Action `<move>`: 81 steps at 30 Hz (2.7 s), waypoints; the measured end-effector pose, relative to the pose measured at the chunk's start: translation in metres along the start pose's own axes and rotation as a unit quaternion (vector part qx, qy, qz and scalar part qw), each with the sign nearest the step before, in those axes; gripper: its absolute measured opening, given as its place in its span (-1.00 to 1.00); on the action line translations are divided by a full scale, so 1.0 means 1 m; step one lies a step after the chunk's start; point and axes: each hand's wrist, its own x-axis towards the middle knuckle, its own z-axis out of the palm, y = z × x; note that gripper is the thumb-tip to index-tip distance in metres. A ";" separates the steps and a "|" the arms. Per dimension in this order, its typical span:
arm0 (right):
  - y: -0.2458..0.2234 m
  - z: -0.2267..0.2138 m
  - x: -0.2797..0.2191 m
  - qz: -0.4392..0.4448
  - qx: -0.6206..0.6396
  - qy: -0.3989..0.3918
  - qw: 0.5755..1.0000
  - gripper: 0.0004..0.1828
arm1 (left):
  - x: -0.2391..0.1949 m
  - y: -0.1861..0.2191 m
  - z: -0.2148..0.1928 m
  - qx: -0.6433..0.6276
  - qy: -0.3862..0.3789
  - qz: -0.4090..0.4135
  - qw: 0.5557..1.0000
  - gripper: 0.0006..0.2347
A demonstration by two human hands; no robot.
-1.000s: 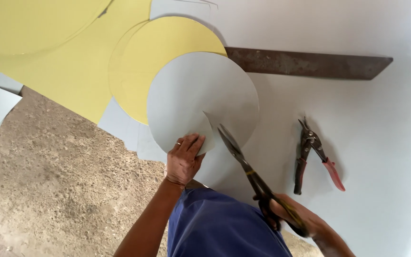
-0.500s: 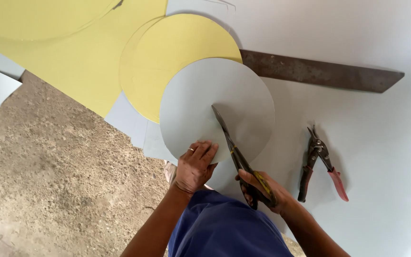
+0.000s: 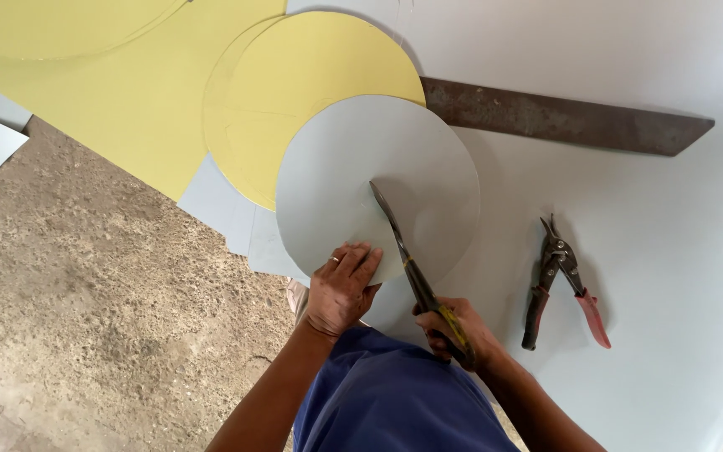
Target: Cutting and shaping circular metal sheets using hand snips.
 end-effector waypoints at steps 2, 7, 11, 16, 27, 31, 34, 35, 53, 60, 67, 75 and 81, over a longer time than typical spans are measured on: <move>0.005 -0.002 0.005 0.000 0.008 -0.005 1.000 -0.65 | 0.000 0.000 0.000 0.006 0.003 -0.001 1.000 -0.50; 0.004 -0.004 0.000 -0.032 -0.044 -0.008 0.998 -0.68 | 0.000 0.003 0.002 0.017 0.010 0.005 1.000 -0.52; -0.006 -0.025 -0.038 -0.043 -0.132 -0.054 0.989 -0.34 | -0.004 0.007 0.003 0.011 -0.033 0.019 0.999 -0.47; 0.056 -0.100 -0.089 -0.163 0.037 -0.201 0.965 -0.16 | -0.012 0.003 0.018 0.115 -0.061 -0.038 0.991 -0.44; 0.086 -0.092 -0.067 -0.027 -0.453 0.348 0.820 -0.24 | 0.014 -0.050 0.033 0.181 -0.172 -0.058 0.967 -0.63; 0.030 -0.130 -0.080 -0.077 -0.487 0.519 0.698 -0.13 | 0.103 -0.064 0.002 0.237 -0.230 -0.145 0.933 -0.67; 0.062 -0.201 -0.039 -0.009 -0.492 0.492 0.719 0.28 | 0.162 -0.065 0.004 0.257 -0.258 -0.087 0.927 -0.66; 0.059 -0.197 -0.038 -0.007 -0.485 0.494 0.722 0.28 | 0.177 -0.066 0.011 0.259 -0.261 -0.079 0.927 -0.66; 0.042 -0.111 -0.103 -0.121 -0.481 0.734 0.464 -0.84 | 0.216 0.046 0.085 -0.125 -0.467 0.036 0.875 -0.20; -0.046 0.072 -0.102 -0.130 -0.061 0.442 0.885 -0.32 | 0.167 0.056 0.033 -0.542 -0.376 -0.293 0.692 -0.40; 0.074 0.104 0.000 -0.270 0.417 -0.053 0.866 0.41 | 0.157 0.007 -0.007 -0.742 -0.440 -0.369 0.347 -0.63; -0.025 0.180 -0.001 -0.409 0.555 -0.273 0.671 0.47 | 0.186 0.011 -0.008 -0.691 -0.570 -0.116 0.429 -0.50; -0.051 0.149 -0.036 -0.430 0.547 -0.228 0.681 0.27 | 0.220 0.006 0.026 -0.490 -0.626 -0.005 0.607 -0.37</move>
